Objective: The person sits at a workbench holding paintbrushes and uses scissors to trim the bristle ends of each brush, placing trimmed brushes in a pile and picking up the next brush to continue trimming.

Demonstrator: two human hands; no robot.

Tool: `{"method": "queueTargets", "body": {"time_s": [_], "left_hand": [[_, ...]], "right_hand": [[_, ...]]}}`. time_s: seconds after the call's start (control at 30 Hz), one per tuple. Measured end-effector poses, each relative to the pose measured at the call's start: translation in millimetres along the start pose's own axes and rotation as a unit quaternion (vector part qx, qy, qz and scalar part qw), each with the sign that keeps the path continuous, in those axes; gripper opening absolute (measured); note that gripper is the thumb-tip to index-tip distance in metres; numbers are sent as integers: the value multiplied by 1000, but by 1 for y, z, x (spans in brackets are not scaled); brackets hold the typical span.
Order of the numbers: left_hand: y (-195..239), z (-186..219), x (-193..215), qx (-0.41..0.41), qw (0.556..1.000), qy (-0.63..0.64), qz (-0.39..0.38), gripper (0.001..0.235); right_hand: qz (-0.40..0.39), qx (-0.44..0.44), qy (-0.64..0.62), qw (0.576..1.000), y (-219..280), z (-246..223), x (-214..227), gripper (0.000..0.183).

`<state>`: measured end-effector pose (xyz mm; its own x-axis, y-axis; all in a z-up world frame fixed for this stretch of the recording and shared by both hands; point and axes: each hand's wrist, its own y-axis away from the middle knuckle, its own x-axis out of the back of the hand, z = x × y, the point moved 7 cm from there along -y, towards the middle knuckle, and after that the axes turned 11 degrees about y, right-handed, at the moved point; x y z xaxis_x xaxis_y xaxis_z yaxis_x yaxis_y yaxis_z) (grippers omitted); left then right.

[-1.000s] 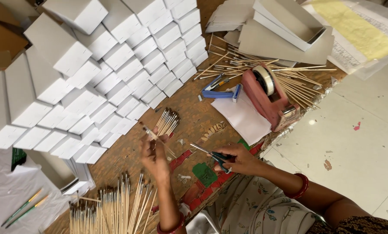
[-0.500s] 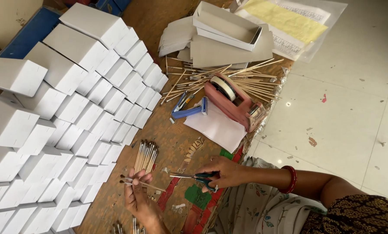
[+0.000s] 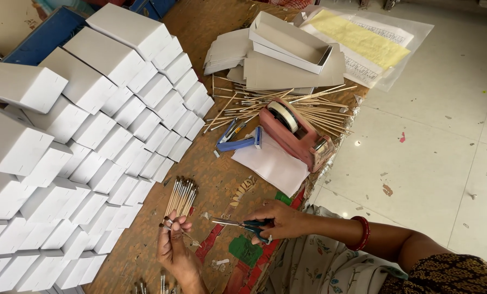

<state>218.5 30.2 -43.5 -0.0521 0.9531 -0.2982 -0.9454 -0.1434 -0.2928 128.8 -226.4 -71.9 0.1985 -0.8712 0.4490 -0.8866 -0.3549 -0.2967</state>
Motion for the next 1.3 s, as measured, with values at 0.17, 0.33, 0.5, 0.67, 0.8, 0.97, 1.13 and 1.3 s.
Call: {"method": "queueTargets", "body": {"time_s": [0.17,0.33,0.5,0.67,0.8,0.97,1.13,1.3], "left_hand": [[-2,-9,8,-11,1000,22,-9,30],[-5,1,7,-6,996,92,1,30],[-5,6,5,-20,998,66,-2,30],[-6,10,7,-48,998,47,-12,28],[-10,7,11,-42,995,87,-4,26],[-12,0,12,-28,994,108,-6,25],[-6,3,6,-16,997,81,-9,24],[-1,0,13,-11,997,68,22,27]], "right_hand": [[-15,-7,4,1000,0,1,-2,48],[-23,-15,-3,1000,-1,6,-4,51],[-15,7,27,1000,0,-3,-4,50],[-22,1,61,998,-1,-2,-7,49],[-28,-20,13,999,-1,-8,-4,50],[-12,18,53,998,-3,-10,0,47],[-65,-40,-25,997,-4,-8,-5,48],[-52,-29,6,998,-3,5,-7,50]]}}
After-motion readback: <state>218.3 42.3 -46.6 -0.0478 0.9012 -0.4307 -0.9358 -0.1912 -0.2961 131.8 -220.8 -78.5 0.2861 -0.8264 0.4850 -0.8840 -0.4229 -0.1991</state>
